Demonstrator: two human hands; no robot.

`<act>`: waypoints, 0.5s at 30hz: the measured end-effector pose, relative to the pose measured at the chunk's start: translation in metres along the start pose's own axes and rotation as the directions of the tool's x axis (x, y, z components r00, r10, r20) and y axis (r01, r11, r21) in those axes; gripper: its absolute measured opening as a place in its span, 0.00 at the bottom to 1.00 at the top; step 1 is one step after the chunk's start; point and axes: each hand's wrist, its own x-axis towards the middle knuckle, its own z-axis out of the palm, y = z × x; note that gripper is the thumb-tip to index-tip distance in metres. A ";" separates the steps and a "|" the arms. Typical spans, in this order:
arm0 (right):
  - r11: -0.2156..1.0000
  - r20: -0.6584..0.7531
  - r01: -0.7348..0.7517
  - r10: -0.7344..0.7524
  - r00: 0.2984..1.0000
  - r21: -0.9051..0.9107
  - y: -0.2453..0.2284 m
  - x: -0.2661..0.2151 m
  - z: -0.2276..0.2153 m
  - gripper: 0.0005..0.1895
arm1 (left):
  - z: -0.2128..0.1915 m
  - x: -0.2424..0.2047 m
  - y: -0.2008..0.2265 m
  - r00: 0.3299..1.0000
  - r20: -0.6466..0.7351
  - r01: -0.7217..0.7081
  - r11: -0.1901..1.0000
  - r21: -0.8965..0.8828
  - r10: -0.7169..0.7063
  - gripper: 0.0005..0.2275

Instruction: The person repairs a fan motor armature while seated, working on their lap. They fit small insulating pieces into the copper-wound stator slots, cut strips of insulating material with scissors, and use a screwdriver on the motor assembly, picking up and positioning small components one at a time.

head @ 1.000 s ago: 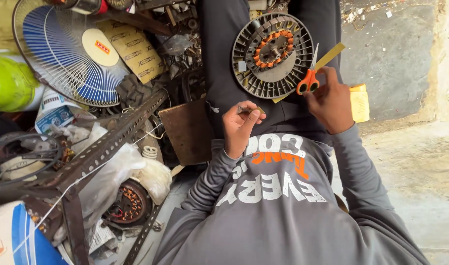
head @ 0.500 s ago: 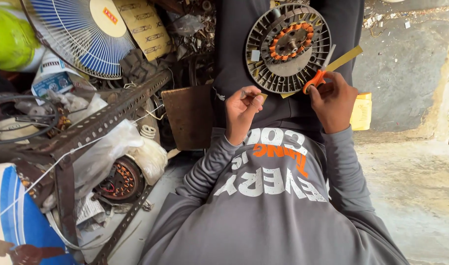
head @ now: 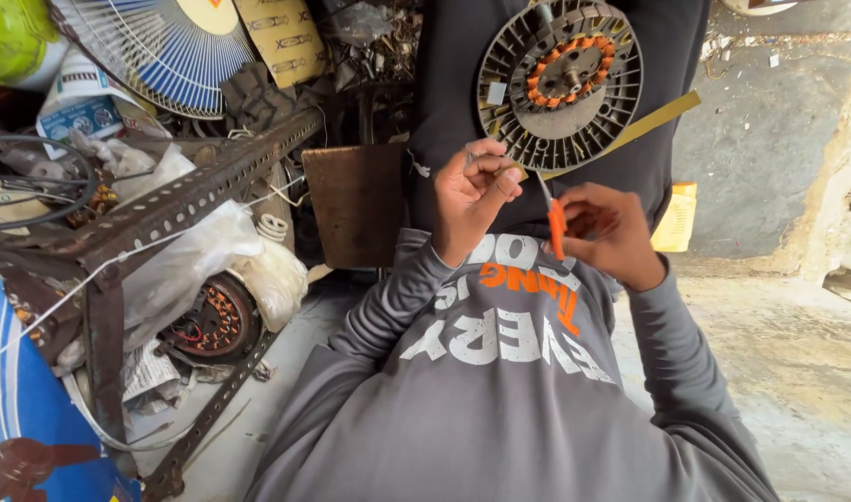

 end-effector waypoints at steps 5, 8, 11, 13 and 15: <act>0.998 0.047 -0.036 0.038 0.998 -0.044 0.000 -0.002 0.012 0.24 | 0.003 -0.003 0.011 0.998 0.043 -0.046 0.997 0.059 0.043 0.16; 1.000 0.047 -0.026 0.026 0.999 0.004 0.003 -0.004 0.012 0.24 | 0.004 -0.004 0.013 0.997 0.070 -0.046 0.997 0.056 0.042 0.17; 1.000 0.041 -0.007 0.006 0.999 0.017 -0.001 -0.005 0.011 0.25 | 0.004 -0.005 0.014 0.997 0.075 -0.030 0.999 0.035 0.027 0.17; 1.000 0.037 0.000 -0.001 0.999 0.003 -0.005 -0.005 0.011 0.25 | 0.005 -0.005 0.014 0.997 0.073 -0.019 1.000 0.021 0.017 0.17; 0.999 0.029 0.013 -0.011 1.000 -0.050 -0.007 -0.005 0.011 0.25 | 0.006 -0.005 0.012 0.999 0.049 0.003 1.000 -0.002 -0.003 0.17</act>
